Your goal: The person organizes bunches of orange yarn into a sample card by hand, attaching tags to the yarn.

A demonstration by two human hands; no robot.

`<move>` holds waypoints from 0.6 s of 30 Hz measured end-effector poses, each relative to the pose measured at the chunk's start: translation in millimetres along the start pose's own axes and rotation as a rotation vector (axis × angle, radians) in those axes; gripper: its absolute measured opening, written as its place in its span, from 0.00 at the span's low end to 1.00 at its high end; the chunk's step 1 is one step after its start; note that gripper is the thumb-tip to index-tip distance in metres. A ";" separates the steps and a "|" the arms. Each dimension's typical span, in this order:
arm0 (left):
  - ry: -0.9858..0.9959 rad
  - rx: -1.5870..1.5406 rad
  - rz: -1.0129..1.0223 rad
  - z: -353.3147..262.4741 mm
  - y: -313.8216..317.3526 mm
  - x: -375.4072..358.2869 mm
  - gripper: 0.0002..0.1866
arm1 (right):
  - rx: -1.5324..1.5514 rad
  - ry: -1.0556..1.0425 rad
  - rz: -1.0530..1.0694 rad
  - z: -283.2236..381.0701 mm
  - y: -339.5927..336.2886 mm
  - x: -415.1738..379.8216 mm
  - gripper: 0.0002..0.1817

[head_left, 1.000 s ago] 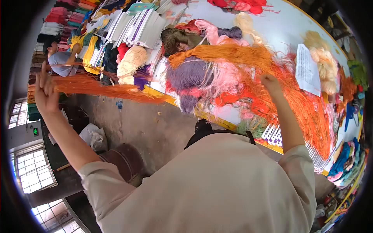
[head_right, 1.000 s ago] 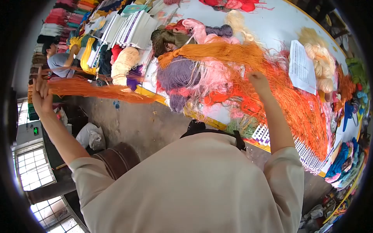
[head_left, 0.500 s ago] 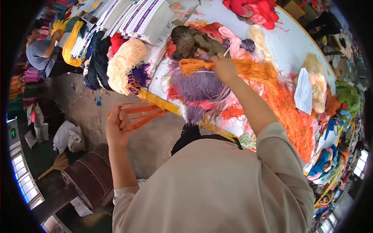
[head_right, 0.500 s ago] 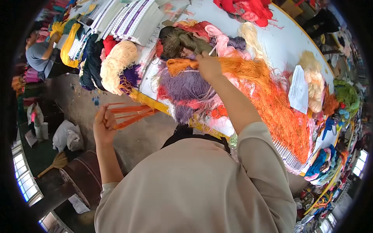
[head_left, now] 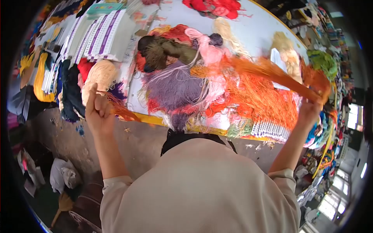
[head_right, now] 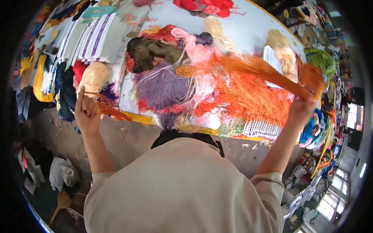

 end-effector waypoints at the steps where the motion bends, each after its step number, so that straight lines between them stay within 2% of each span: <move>1: 0.031 -0.015 0.104 -1.1 10.4 5.3 0.18 | 0.040 -0.002 -0.092 29.4 -24.9 -1.3 0.41; 2: 0.022 -0.012 0.112 4.5 20.4 6.2 0.18 | 0.051 -0.083 -0.106 56.9 -65.6 3.1 0.41; 3: 0.031 -0.036 0.234 7.5 45.2 3.0 0.19 | 0.219 -0.112 0.034 83.9 -79.4 3.2 0.36; 4: 0.041 -0.059 0.355 12.2 67.8 -2.6 0.20 | 0.215 -0.085 -0.088 96.8 -97.7 -2.4 0.32; 5: -0.068 -0.137 0.451 29.9 83.8 -10.1 0.20 | 0.214 -0.057 -0.209 103.6 -110.6 -7.6 0.27; 6: -0.129 -0.143 0.449 48.5 84.1 -14.1 0.20 | 0.408 0.058 -0.008 93.6 -89.4 -11.3 0.20; 8: -0.269 -0.107 0.454 93.8 85.3 -26.5 0.18 | 0.235 0.099 0.003 61.9 -108.4 -11.7 0.18; 9: -0.267 -0.019 0.408 110.3 86.2 -32.5 0.16 | 0.215 0.189 -0.107 31.6 -124.2 -19.2 0.18; 10: -0.260 0.067 0.357 126.2 91.9 -39.5 0.14 | 0.135 0.207 -0.134 4.9 -108.2 -33.0 0.16; 11: -0.251 0.134 0.295 137.5 97.0 -45.6 0.13 | -0.532 0.142 -0.053 -21.8 -129.0 -37.3 0.12; 12: -0.205 0.195 0.234 144.4 98.7 -49.9 0.13 | -1.204 -0.005 0.204 -42.8 -95.8 -49.9 0.10; 13: -0.156 0.254 0.170 149.3 98.6 -55.4 0.13 | -0.801 0.307 0.080 -106.1 -128.4 -60.4 0.10; 14: -0.122 0.268 0.093 153.3 97.0 -62.4 0.13 | -0.446 0.604 -0.056 -124.4 -73.6 -86.0 0.11; 15: -0.113 0.279 0.045 157.6 93.8 -69.4 0.12 | -0.317 0.691 -0.097 -162.9 -72.0 -108.0 0.12; 16: -0.109 0.292 -0.002 160.1 90.5 -76.8 0.12 | -0.150 0.785 0.064 -209.4 -75.4 -124.9 0.12; 18: -0.086 0.326 -0.054 161.0 91.1 -92.4 0.12 | -0.600 0.823 0.225 -256.6 -68.2 -148.6 0.17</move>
Point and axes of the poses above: each hand's wrist, its own x-axis towards the middle knuckle, its own y-axis out of the palm, z = x × y, the point moved 10 cm from there along x, towards the middle knuckle, and after that the axes turned 1 degree about -y, right-handed, at the moved point
